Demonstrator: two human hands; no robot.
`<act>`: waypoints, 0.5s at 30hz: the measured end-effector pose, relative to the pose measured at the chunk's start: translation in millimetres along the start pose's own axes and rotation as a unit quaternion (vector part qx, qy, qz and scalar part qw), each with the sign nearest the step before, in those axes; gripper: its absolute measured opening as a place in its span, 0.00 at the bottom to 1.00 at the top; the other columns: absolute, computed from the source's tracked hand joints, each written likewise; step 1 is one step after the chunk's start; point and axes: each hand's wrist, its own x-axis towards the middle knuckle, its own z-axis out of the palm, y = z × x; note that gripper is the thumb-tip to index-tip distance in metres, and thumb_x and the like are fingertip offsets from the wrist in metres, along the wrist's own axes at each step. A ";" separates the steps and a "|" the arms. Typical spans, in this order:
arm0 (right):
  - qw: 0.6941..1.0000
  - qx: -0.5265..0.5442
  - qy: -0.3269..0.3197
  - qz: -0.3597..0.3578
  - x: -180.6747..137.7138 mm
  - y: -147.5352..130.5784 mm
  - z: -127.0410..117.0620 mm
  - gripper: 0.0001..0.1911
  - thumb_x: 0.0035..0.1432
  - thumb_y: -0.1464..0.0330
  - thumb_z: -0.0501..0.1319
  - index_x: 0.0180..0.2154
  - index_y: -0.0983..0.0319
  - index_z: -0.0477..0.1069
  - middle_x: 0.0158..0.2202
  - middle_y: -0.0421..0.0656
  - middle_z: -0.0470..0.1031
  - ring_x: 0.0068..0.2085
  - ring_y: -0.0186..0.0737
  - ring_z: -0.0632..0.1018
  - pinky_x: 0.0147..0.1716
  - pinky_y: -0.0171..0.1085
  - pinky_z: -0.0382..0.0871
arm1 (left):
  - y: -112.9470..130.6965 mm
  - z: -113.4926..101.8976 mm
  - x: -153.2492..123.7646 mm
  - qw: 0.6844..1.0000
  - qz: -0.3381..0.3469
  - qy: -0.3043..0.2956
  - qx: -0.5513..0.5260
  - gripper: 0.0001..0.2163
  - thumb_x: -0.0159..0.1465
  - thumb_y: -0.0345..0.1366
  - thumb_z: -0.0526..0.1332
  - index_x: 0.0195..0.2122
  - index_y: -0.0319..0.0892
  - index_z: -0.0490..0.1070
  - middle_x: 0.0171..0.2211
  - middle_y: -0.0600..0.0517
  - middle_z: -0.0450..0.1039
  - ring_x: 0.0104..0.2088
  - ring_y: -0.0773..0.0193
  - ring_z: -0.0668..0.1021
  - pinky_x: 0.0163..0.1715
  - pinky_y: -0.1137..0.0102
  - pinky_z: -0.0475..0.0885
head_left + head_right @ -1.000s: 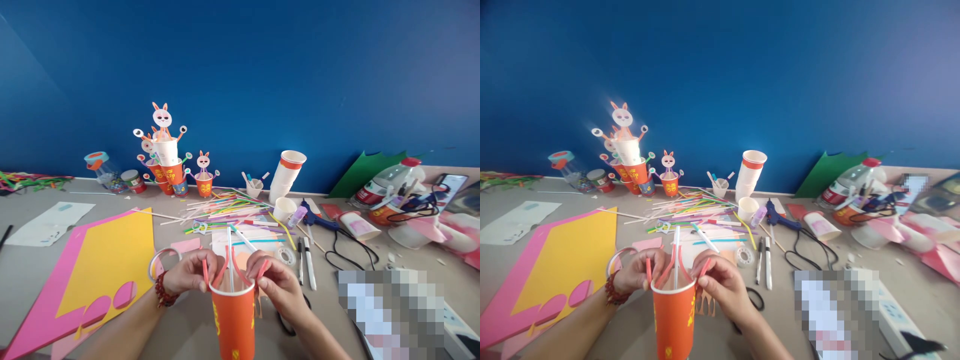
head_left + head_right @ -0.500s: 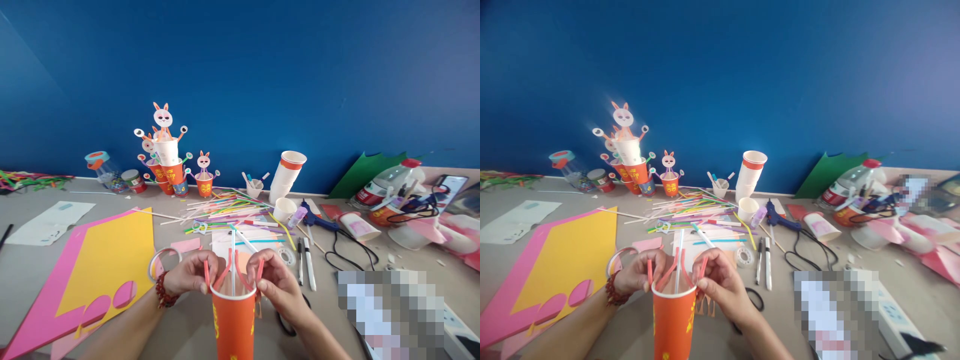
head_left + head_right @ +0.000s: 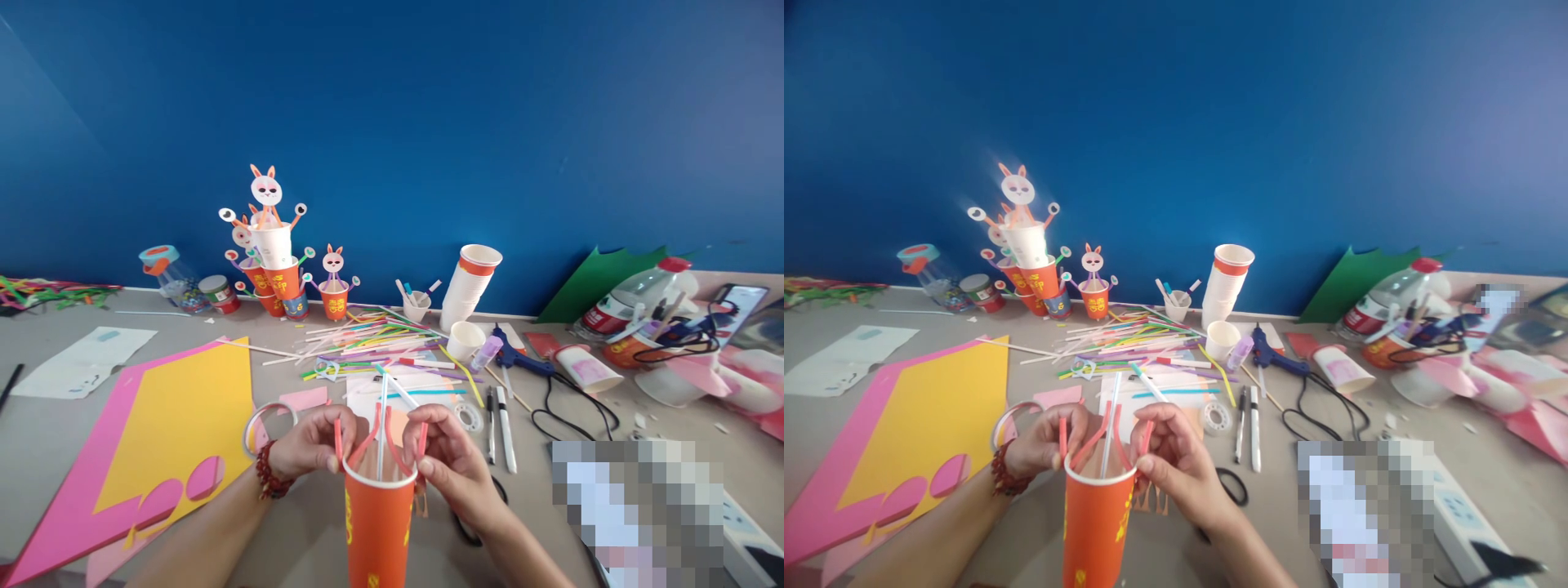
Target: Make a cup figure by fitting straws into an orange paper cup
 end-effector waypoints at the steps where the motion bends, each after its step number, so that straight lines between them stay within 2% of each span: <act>1: 1.000 0.005 -0.006 0.002 -0.2 0.0 0.3 0.16 0.60 0.65 0.66 0.50 0.56 0.67 0.33 0.38 0.68 0.25 0.27 0.73 0.21 0.25 0.70 | 0.6 1.0 0.9 1.000 0.000 0.000 -0.002 0.15 0.53 0.39 0.72 0.28 0.38 0.67 0.24 0.53 0.68 0.24 0.70 0.67 0.26 0.75 0.59; 4: 0.999 0.023 -0.025 0.005 -0.9 -0.2 1.4 0.16 0.62 0.66 0.64 0.50 0.54 0.66 0.36 0.38 0.69 0.21 0.25 0.75 0.18 0.24 0.69 | 2.2 4.0 4.0 1.000 0.001 -0.005 -0.016 0.15 0.54 0.40 0.72 0.27 0.39 0.66 0.24 0.54 0.67 0.25 0.69 0.67 0.27 0.74 0.59; 9: 0.998 0.038 -0.042 -0.003 -1.4 -1.2 4.0 0.16 0.63 0.67 0.64 0.51 0.52 0.65 0.36 0.37 0.70 0.22 0.26 0.77 0.20 0.25 0.71 | 1.1 6.0 6.1 1.000 0.002 -0.005 -0.028 0.15 0.54 0.40 0.71 0.26 0.39 0.66 0.23 0.54 0.66 0.26 0.68 0.67 0.28 0.74 0.60; 15: 0.999 0.025 -0.028 0.005 -3.0 0.1 1.8 0.15 0.62 0.66 0.64 0.50 0.53 0.66 0.36 0.38 0.70 0.22 0.25 0.76 0.20 0.24 0.70 | -2.7 4.6 4.5 1.000 -0.001 0.006 -0.022 0.16 0.52 0.41 0.72 0.26 0.39 0.66 0.24 0.53 0.67 0.25 0.68 0.67 0.27 0.74 0.60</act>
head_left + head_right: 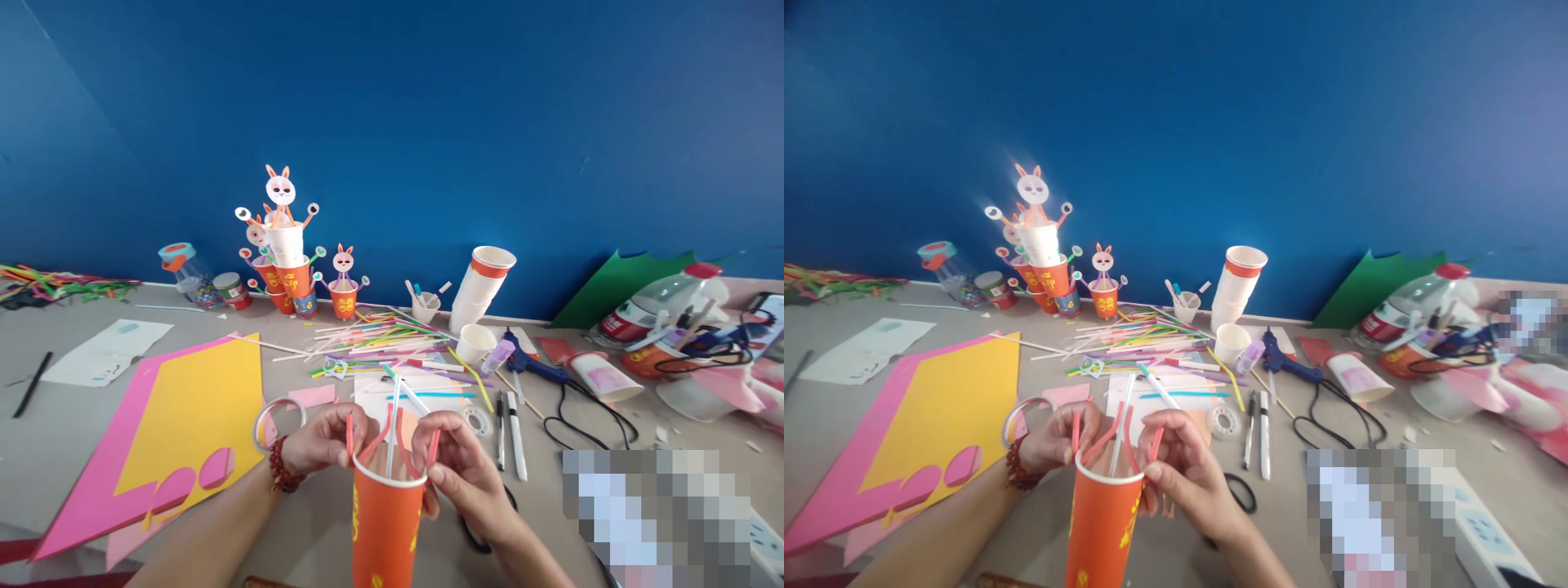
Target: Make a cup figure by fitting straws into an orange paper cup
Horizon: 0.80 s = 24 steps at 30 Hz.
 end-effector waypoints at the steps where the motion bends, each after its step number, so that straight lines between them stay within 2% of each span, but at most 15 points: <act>1: 1.000 -0.004 0.005 0.001 -0.4 0.8 -1.3 0.15 0.62 0.65 0.64 0.50 0.54 0.66 0.36 0.38 0.70 0.21 0.25 0.76 0.19 0.23 0.69 | -0.2 -0.1 -0.2 1.000 0.000 0.002 0.001 0.17 0.52 0.41 0.72 0.26 0.38 0.65 0.24 0.53 0.67 0.25 0.69 0.67 0.27 0.74 0.60; 9: 0.999 -0.007 0.044 0.020 1.5 6.6 -10.2 0.19 0.60 0.63 0.66 0.51 0.55 0.66 0.34 0.38 0.69 0.20 0.25 0.71 0.17 0.25 0.67 | 1.6 0.2 0.0 0.999 -0.004 0.010 0.030 0.15 0.53 0.39 0.72 0.28 0.38 0.67 0.25 0.54 0.67 0.25 0.70 0.67 0.27 0.74 0.60; 15: 0.998 0.018 0.053 0.002 5.7 11.0 -11.8 0.19 0.59 0.63 0.65 0.52 0.54 0.66 0.33 0.37 0.67 0.18 0.23 0.65 0.15 0.24 0.64 | -1.6 0.9 0.1 0.999 0.004 0.022 0.046 0.15 0.55 0.41 0.71 0.30 0.38 0.67 0.26 0.53 0.66 0.27 0.68 0.67 0.28 0.74 0.60; 20: 0.998 0.011 0.066 -0.009 6.2 13.6 -13.2 0.20 0.59 0.63 0.65 0.53 0.54 0.66 0.33 0.38 0.66 0.19 0.25 0.65 0.13 0.24 0.63 | -3.6 3.1 1.9 0.998 0.024 0.028 0.058 0.13 0.57 0.41 0.69 0.30 0.39 0.67 0.27 0.53 0.64 0.29 0.67 0.67 0.30 0.72 0.60; 24: 0.997 0.008 0.078 -0.011 6.5 13.9 -12.6 0.21 0.59 0.62 0.65 0.53 0.54 0.67 0.33 0.38 0.66 0.18 0.24 0.64 0.13 0.25 0.63 | 1.0 6.5 5.0 0.993 0.059 0.029 0.100 0.14 0.57 0.44 0.68 0.29 0.38 0.69 0.32 0.50 0.64 0.34 0.64 0.67 0.35 0.70 0.61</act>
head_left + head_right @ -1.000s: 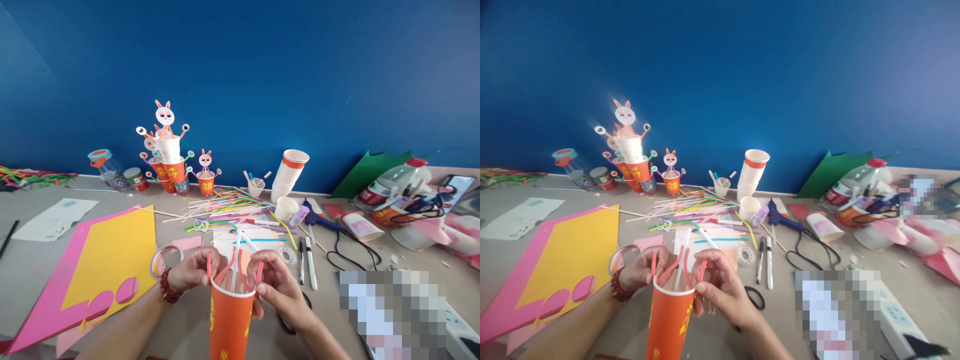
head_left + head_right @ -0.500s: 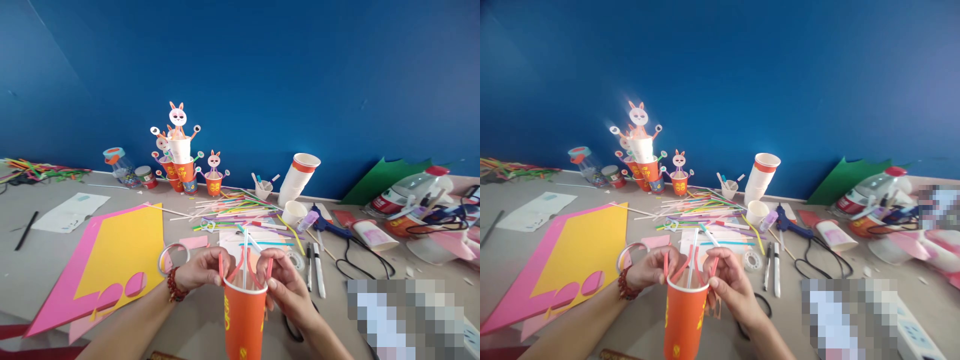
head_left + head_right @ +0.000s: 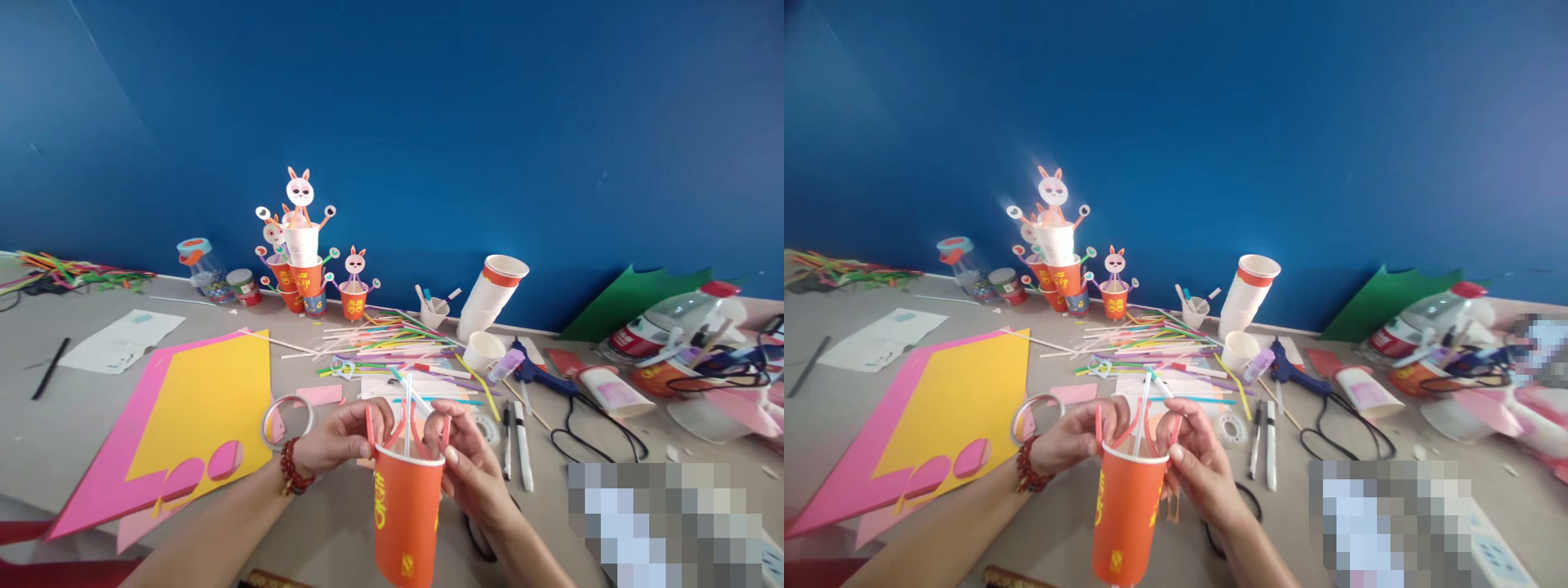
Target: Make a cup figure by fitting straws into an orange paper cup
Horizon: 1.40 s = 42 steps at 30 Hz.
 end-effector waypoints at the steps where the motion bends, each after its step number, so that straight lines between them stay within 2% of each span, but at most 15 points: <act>1: 1.000 0.002 0.001 0.003 0.0 -0.1 0.0 0.21 0.59 0.62 0.65 0.53 0.54 0.67 0.33 0.38 0.67 0.18 0.24 0.64 0.13 0.25 0.63 | 1.2 0.5 0.8 1.000 0.005 -0.001 0.008 0.15 0.57 0.45 0.68 0.29 0.38 0.69 0.33 0.50 0.64 0.35 0.64 0.67 0.36 0.70 0.62; 12: 1.000 0.011 0.012 0.020 -1.1 -1.0 2.1 0.22 0.57 0.61 0.66 0.52 0.53 0.67 0.33 0.38 0.67 0.17 0.23 0.62 0.12 0.25 0.60 | 1.4 -2.0 0.1 0.999 0.011 -0.025 0.024 0.16 0.57 0.48 0.67 0.28 0.39 0.70 0.33 0.49 0.64 0.36 0.61 0.67 0.39 0.68 0.62; 20: 1.000 0.020 0.007 0.015 -1.0 -1.4 2.6 0.21 0.58 0.62 0.66 0.53 0.54 0.67 0.33 0.38 0.67 0.17 0.23 0.62 0.13 0.25 0.62 | -0.7 -2.2 -0.5 1.000 0.001 -0.024 0.000 0.13 0.56 0.43 0.70 0.28 0.39 0.70 0.34 0.49 0.65 0.36 0.62 0.68 0.38 0.68 0.63; 28: 1.000 0.007 0.010 0.016 -1.7 2.0 -0.5 0.23 0.57 0.61 0.66 0.53 0.55 0.66 0.33 0.38 0.67 0.17 0.25 0.63 0.12 0.26 0.62 | -0.1 -1.8 -0.7 1.000 -0.006 -0.010 0.017 0.15 0.55 0.45 0.70 0.25 0.38 0.70 0.32 0.49 0.65 0.34 0.62 0.68 0.36 0.68 0.62; 42: 1.000 0.008 0.002 0.017 -2.1 0.6 1.1 0.23 0.58 0.61 0.66 0.54 0.53 0.66 0.32 0.38 0.67 0.17 0.24 0.63 0.13 0.25 0.61 | -7.6 -4.0 -3.4 0.999 -0.010 -0.015 -0.048 0.14 0.54 0.43 0.70 0.28 0.39 0.70 0.32 0.49 0.65 0.34 0.62 0.68 0.36 0.68 0.62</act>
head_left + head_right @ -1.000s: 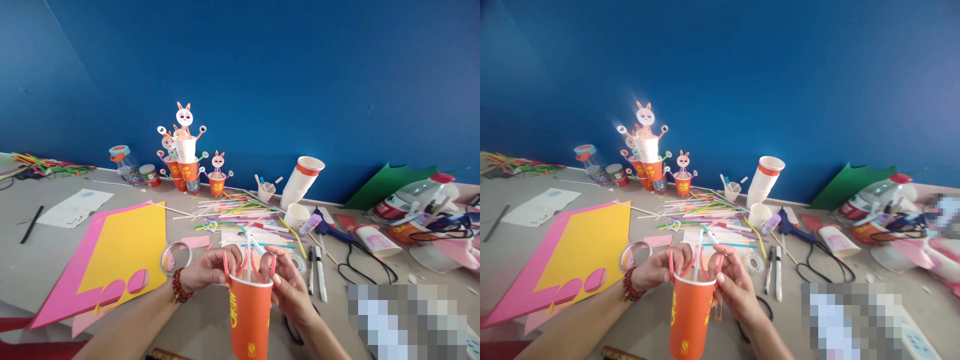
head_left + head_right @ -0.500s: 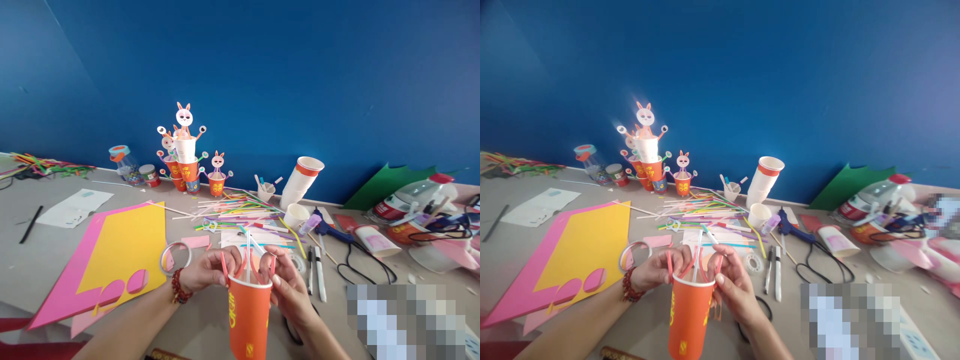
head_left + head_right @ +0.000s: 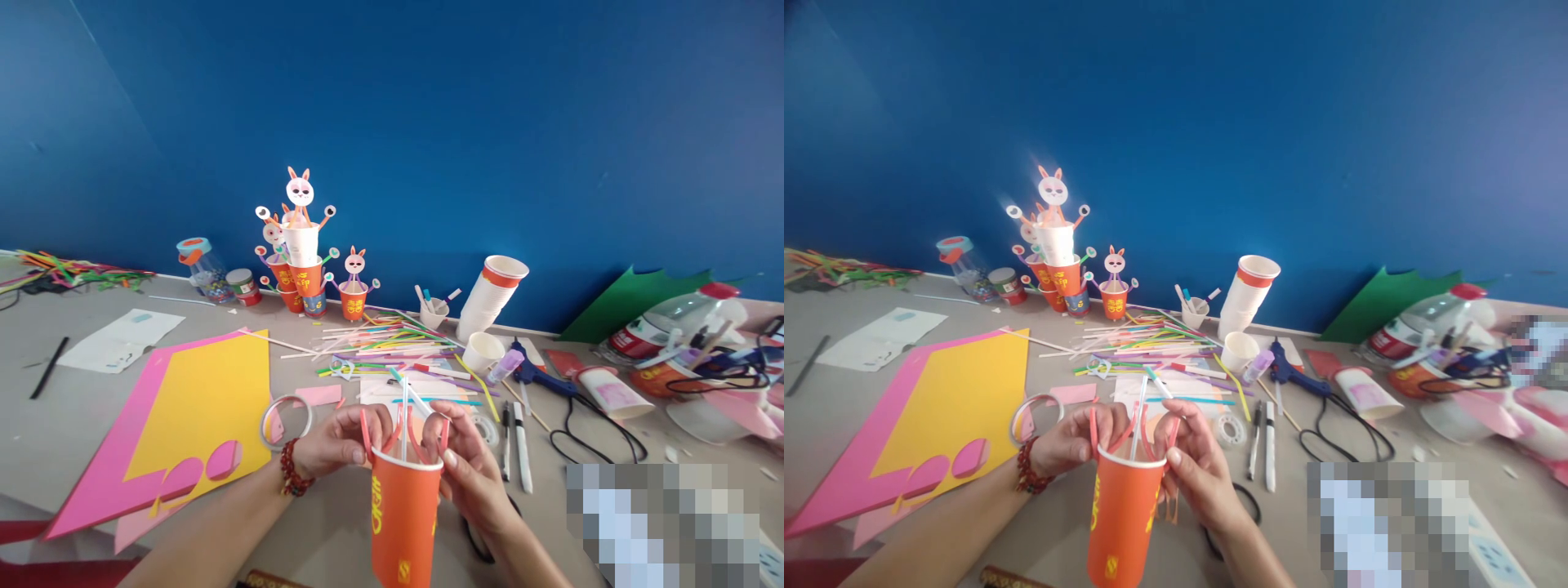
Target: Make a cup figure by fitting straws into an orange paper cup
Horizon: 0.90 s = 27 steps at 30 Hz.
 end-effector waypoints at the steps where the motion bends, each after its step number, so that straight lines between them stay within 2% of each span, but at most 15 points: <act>1: 1.000 -0.001 0.000 -0.001 0.1 0.0 -0.1 0.23 0.58 0.61 0.66 0.54 0.53 0.66 0.33 0.38 0.67 0.17 0.24 0.63 0.13 0.25 0.61 | -0.2 0.1 0.0 1.000 0.001 0.002 -0.001 0.14 0.54 0.43 0.70 0.28 0.38 0.70 0.32 0.49 0.65 0.33 0.62 0.68 0.36 0.68 0.62; 7: 1.000 -0.010 -0.005 -0.005 -0.3 0.3 -2.1 0.23 0.59 0.61 0.66 0.54 0.52 0.65 0.33 0.37 0.67 0.18 0.23 0.64 0.14 0.24 0.62 | 1.1 1.3 -0.2 1.000 0.005 0.010 0.016 0.14 0.56 0.44 0.69 0.27 0.38 0.69 0.31 0.50 0.65 0.33 0.63 0.67 0.35 0.69 0.61; 10: 0.999 -0.028 -0.018 -0.011 -0.9 -1.7 -1.9 0.22 0.60 0.62 0.65 0.55 0.51 0.64 0.34 0.38 0.67 0.19 0.24 0.67 0.16 0.24 0.64 | 4.2 2.2 1.6 1.000 0.003 0.017 0.023 0.15 0.54 0.46 0.69 0.30 0.38 0.71 0.34 0.48 0.65 0.36 0.61 0.68 0.38 0.68 0.63; 12: 0.998 -0.056 -0.017 -0.021 -1.3 -4.1 0.2 0.22 0.61 0.63 0.64 0.56 0.50 0.63 0.35 0.38 0.68 0.21 0.25 0.70 0.18 0.25 0.67 | 6.3 1.0 3.8 0.999 -0.009 0.052 0.014 0.18 0.55 0.49 0.68 0.37 0.39 0.72 0.39 0.47 0.65 0.38 0.60 0.69 0.41 0.65 0.65; 14: 0.995 -0.089 -0.009 -0.037 -1.6 -6.7 3.7 0.22 0.63 0.64 0.63 0.56 0.49 0.61 0.35 0.38 0.68 0.23 0.27 0.73 0.19 0.26 0.69 | 8.2 -2.3 5.6 0.993 -0.010 0.117 0.014 0.21 0.60 0.51 0.62 0.46 0.40 0.70 0.40 0.47 0.65 0.38 0.60 0.69 0.42 0.63 0.66; 16: 0.992 -0.116 0.000 -0.053 -2.0 -9.0 7.7 0.22 0.63 0.64 0.62 0.57 0.48 0.60 0.36 0.38 0.68 0.24 0.29 0.75 0.20 0.28 0.72 | 10.9 -5.9 5.4 0.977 0.022 0.196 0.082 0.18 0.64 0.48 0.57 0.49 0.42 0.68 0.41 0.46 0.66 0.39 0.60 0.70 0.44 0.62 0.67; 17: 0.990 -0.127 0.004 -0.060 -2.1 -9.7 9.4 0.22 0.64 0.65 0.62 0.57 0.48 0.60 0.36 0.38 0.68 0.25 0.29 0.75 0.21 0.29 0.73 | 13.1 -6.5 4.3 0.960 0.047 0.230 0.151 0.16 0.66 0.46 0.56 0.49 0.43 0.68 0.43 0.46 0.66 0.41 0.58 0.71 0.46 0.61 0.67; 19: 0.987 -0.146 0.012 -0.071 -2.5 -10.1 11.6 0.22 0.64 0.65 0.61 0.57 0.47 0.59 0.36 0.38 0.68 0.26 0.30 0.76 0.24 0.30 0.75 | 19.0 -2.6 0.4 0.898 0.113 0.262 0.334 0.13 0.65 0.43 0.57 0.48 0.44 0.68 0.51 0.44 0.63 0.50 0.54 0.69 0.51 0.58 0.65; 21: 0.985 -0.157 0.012 -0.077 -2.6 -9.2 12.2 0.22 0.65 0.66 0.61 0.58 0.47 0.58 0.36 0.39 0.68 0.28 0.31 0.77 0.25 0.30 0.75 | 26.0 9.9 -3.6 0.820 0.157 0.224 0.502 0.16 0.64 0.43 0.59 0.50 0.43 0.67 0.54 0.42 0.62 0.57 0.49 0.65 0.56 0.53 0.62; 24: 0.983 -0.159 0.016 -0.087 -2.3 -6.9 12.0 0.23 0.65 0.66 0.60 0.58 0.48 0.58 0.37 0.39 0.68 0.28 0.30 0.77 0.26 0.30 0.75 | 32.9 39.7 -4.7 0.703 0.177 0.127 0.677 0.20 0.60 0.40 0.65 0.52 0.43 0.66 0.55 0.41 0.64 0.57 0.48 0.66 0.62 0.47 0.54; 25: 0.983 -0.160 0.020 -0.091 -2.1 -6.4 12.1 0.22 0.65 0.66 0.60 0.58 0.48 0.58 0.37 0.39 0.68 0.28 0.30 0.76 0.26 0.30 0.75 | 33.6 49.8 -3.2 0.673 0.182 0.114 0.708 0.19 0.60 0.37 0.64 0.52 0.42 0.67 0.54 0.42 0.66 0.57 0.49 0.67 0.63 0.46 0.51; 27: 0.981 -0.164 0.037 -0.101 -1.8 -5.9 12.9 0.21 0.65 0.66 0.61 0.57 0.49 0.60 0.36 0.38 0.67 0.29 0.30 0.75 0.27 0.29 0.74 | 32.5 66.2 1.7 0.644 0.175 0.106 0.737 0.15 0.61 0.34 0.64 0.50 0.42 0.69 0.52 0.43 0.70 0.56 0.50 0.69 0.64 0.47 0.50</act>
